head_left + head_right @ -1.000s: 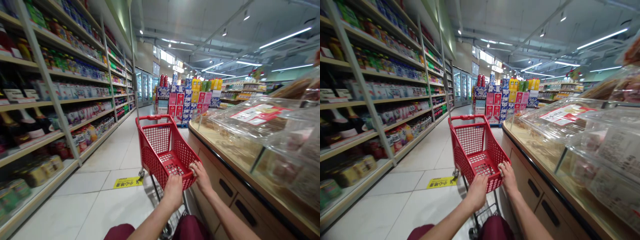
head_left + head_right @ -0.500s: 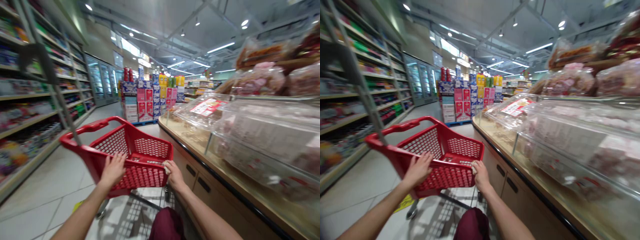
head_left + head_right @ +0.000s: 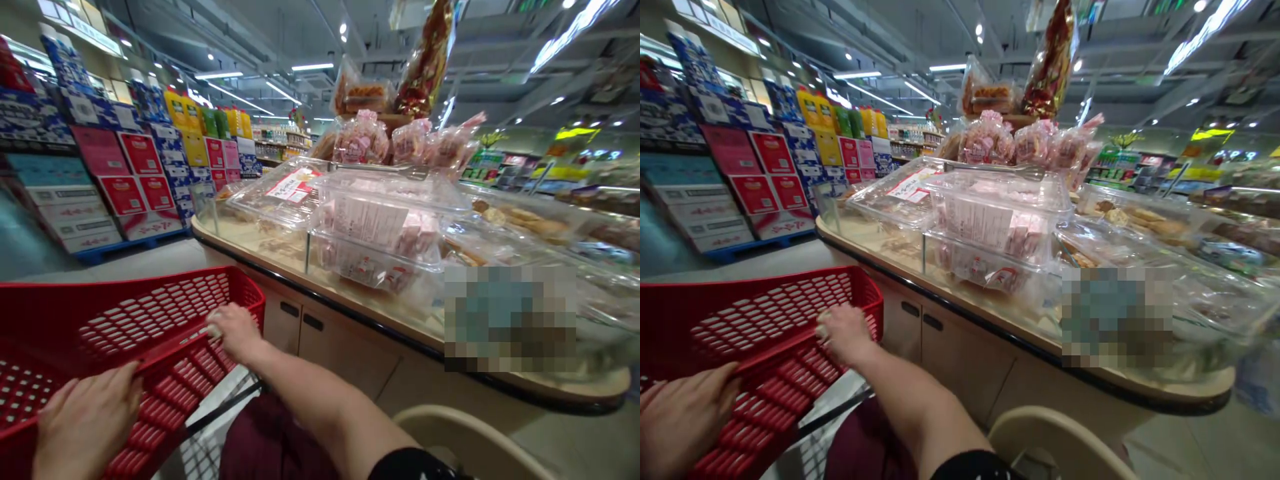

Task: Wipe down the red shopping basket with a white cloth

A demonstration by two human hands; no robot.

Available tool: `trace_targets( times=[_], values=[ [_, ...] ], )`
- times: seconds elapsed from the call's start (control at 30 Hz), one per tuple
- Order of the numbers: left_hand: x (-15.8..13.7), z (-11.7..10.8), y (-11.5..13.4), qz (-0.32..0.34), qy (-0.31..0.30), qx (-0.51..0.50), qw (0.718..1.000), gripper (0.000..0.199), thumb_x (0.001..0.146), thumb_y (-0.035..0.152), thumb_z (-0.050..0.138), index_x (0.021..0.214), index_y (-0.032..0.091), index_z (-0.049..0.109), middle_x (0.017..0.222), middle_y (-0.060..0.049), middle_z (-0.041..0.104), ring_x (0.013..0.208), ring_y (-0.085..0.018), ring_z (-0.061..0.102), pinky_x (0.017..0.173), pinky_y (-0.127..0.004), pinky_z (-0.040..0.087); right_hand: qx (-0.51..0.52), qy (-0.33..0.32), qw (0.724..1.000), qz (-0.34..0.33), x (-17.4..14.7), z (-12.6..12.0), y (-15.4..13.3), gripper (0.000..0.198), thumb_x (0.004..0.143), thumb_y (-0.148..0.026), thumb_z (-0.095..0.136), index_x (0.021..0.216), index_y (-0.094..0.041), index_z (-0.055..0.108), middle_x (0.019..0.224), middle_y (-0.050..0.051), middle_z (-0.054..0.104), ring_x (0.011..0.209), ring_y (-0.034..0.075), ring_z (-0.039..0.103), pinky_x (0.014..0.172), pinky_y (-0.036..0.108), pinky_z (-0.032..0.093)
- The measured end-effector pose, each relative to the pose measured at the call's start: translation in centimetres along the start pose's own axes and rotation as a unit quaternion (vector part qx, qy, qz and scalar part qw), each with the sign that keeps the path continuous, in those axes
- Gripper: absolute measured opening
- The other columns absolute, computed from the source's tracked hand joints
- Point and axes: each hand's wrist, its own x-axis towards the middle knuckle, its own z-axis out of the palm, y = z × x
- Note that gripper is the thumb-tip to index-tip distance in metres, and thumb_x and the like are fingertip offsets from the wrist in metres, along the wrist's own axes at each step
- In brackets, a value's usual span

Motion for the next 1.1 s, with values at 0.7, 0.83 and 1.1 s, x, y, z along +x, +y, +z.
trace_targets(
  times=[0.7, 0.83, 1.1],
  values=[
    [-5.1, -9.1, 2.8, -0.186, 0.032, 0.203, 0.961, 0.042, 0.078, 0.011, 0.030, 0.111, 0.014, 0.054, 0.119, -0.010, 0.055, 0.117, -0.021, 0.043, 0.103, -0.044, 0.021, 0.130, 0.110, 0.968, -0.183, -2.2, 3.5, -0.1, 0.054, 0.071, -0.001, 0.032, 0.117, -0.023, 0.051, 0.122, 0.005, 0.051, 0.122, 0.020, 0.034, 0.097, 0.041, 0.032],
    [-6.5, -10.2, 2.0, -0.220, 0.038, 0.234, 0.946, 0.043, 0.079, 0.012, 0.029, 0.116, 0.010, 0.051, 0.123, -0.012, 0.051, 0.119, -0.024, 0.041, 0.103, -0.045, 0.022, 0.128, 0.176, 0.974, -0.057, -1.4, 3.8, 1.2, 0.049, 0.071, -0.003, 0.032, 0.110, -0.019, 0.057, 0.116, 0.009, 0.055, 0.120, 0.024, 0.036, 0.095, 0.048, 0.032],
    [-8.5, -14.7, -0.2, -0.215, 0.129, 0.188, 0.950, 0.042, 0.077, 0.013, 0.033, 0.116, 0.018, 0.048, 0.116, -0.007, 0.057, 0.112, -0.019, 0.047, 0.100, -0.040, 0.030, 0.199, 0.115, 0.945, -0.235, -2.5, 5.6, -8.3, 0.060, 0.071, 0.001, 0.031, 0.123, -0.024, 0.045, 0.128, 0.004, 0.046, 0.123, 0.018, 0.033, 0.099, 0.043, 0.032]
  ],
)
